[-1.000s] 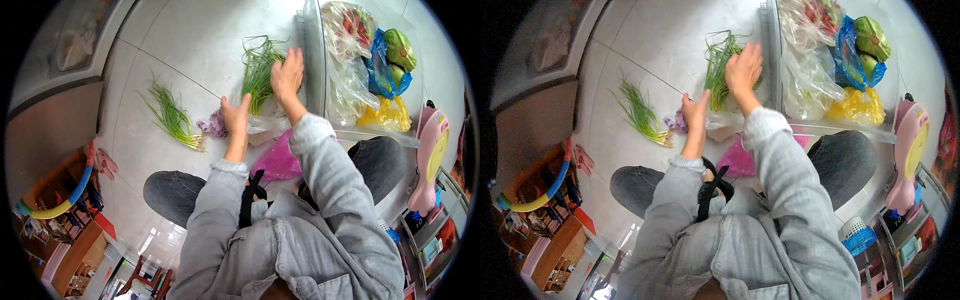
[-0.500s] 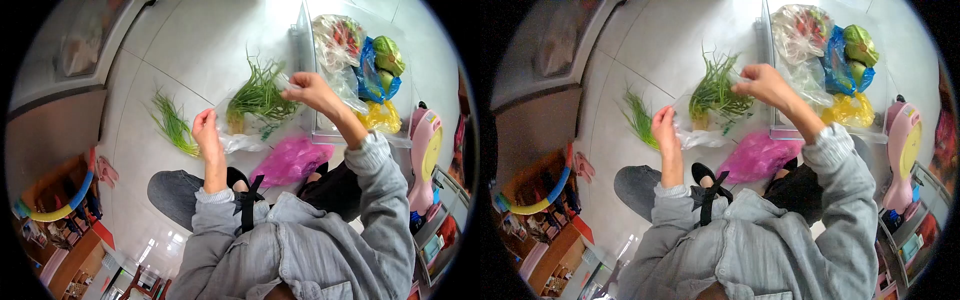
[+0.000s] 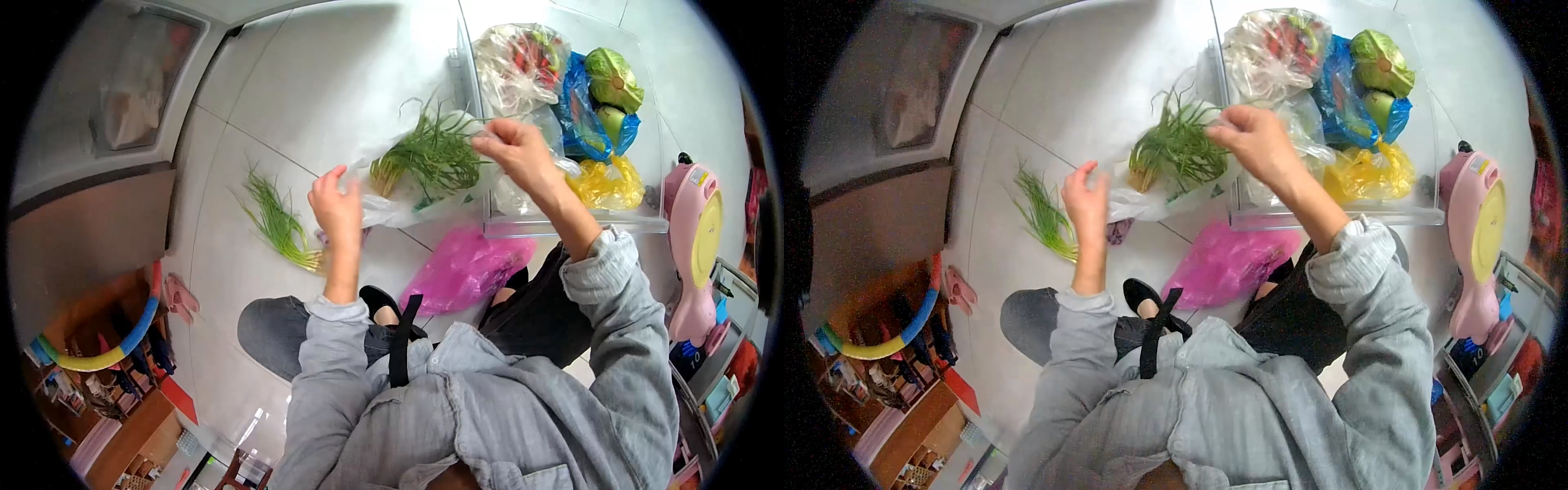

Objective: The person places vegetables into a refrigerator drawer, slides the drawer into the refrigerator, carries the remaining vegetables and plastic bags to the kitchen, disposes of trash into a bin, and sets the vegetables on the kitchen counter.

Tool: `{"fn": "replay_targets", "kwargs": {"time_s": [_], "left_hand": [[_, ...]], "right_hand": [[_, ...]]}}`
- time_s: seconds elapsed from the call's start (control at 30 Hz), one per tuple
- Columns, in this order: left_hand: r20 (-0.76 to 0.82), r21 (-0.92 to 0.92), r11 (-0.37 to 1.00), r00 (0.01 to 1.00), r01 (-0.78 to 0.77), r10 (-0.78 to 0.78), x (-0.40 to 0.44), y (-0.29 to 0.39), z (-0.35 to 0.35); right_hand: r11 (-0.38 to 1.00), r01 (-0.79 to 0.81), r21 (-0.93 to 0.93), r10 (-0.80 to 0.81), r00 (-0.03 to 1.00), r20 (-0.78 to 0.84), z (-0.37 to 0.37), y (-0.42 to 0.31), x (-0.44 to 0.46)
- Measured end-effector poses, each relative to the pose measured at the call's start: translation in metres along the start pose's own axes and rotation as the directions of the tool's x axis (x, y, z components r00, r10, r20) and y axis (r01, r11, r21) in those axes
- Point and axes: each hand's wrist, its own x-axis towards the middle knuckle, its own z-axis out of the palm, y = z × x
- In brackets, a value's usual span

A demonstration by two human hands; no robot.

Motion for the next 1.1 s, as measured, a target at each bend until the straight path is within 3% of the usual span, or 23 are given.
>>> {"fn": "replay_targets", "kwargs": {"time_s": [0.03,0.13,0.23,0.33,0.37,0.43,0.47,0.5,0.6,0.7,0.8,0.9,0.93,1.0,1.1], "left_hand": [[0.021,0.249,0.954,0.986,-0.168,0.168,-0.009,0.01,0.006],[0.097,0.183,0.902,0.92,-0.392,0.38,-0.025,0.046,0.015],[0.161,-0.106,0.905,0.891,-0.413,0.426,-0.013,0.085,0.029],[0.308,-0.1,0.872,0.818,-0.479,0.485,0.004,0.122,0.034],[0.266,-0.122,0.872,0.831,-0.473,0.488,0.007,0.121,0.046],[0.456,-0.429,0.901,0.844,-0.07,0.282,0.019,0.111,0.057],[0.561,-0.525,0.837,0.803,0.155,0.203,0.024,0.104,0.065],[0.209,-0.55,0.825,0.935,-0.132,0.288,0.017,0.079,0.089],[0.256,-0.741,0.613,0.96,0.273,-0.117,0.004,0.084,0.054],[0.0,-0.566,0.822,0.998,-0.054,0.066,-0.013,0.073,0.046],[0.201,-0.37,0.863,0.878,-0.343,0.435,-0.023,0.082,0.057],[0.487,-0.15,0.92,0.783,-0.361,0.387,-0.028,0.084,0.088],[0.491,-0.245,0.928,0.789,-0.281,0.369,-0.03,0.078,0.091],[0.501,-0.424,0.899,0.798,-0.111,0.335,-0.033,0.068,0.096],[0.521,-0.644,0.75,0.804,0.15,0.287,-0.034,0.05,0.106]], "right_hand": [[0.998,0.009,-0.062,-0.007,0.999,0.034,0.001,-0.003,-0.001],[0.991,0.026,-0.131,-0.014,0.995,0.097,0.002,-0.017,-0.014],[0.98,0.089,-0.178,-0.073,0.993,0.093,-0.002,-0.019,-0.018],[0.995,0.083,-0.058,-0.073,0.987,0.146,-0.007,-0.02,-0.018],[0.996,0.086,0.01,-0.086,0.986,0.143,-0.007,-0.018,-0.018],[0.984,0.094,0.148,-0.115,0.983,0.14,-0.007,-0.015,-0.015],[0.976,0.012,0.215,-0.035,0.994,0.104,-0.009,-0.016,-0.013],[0.956,-0.068,0.286,0.049,0.996,0.072,-0.011,-0.018,-0.01],[0.884,-0.179,0.431,0.184,0.982,0.03,-0.02,-0.012,-0.003],[0.869,-0.15,0.471,0.163,0.987,0.013,-0.019,-0.011,0.001],[0.923,-0.049,0.382,0.01,0.995,0.103,-0.01,-0.023,-0.007],[0.957,0.04,0.288,-0.112,0.965,0.238,0.003,-0.021,-0.016],[0.959,0.023,0.284,-0.108,0.951,0.288,0.007,-0.02,-0.02],[0.984,0.148,0.101,-0.172,0.939,0.299,0.013,-0.024,-0.03],[0.95,0.294,-0.104,-0.256,0.925,0.279,0.016,-0.021,-0.029]]}}
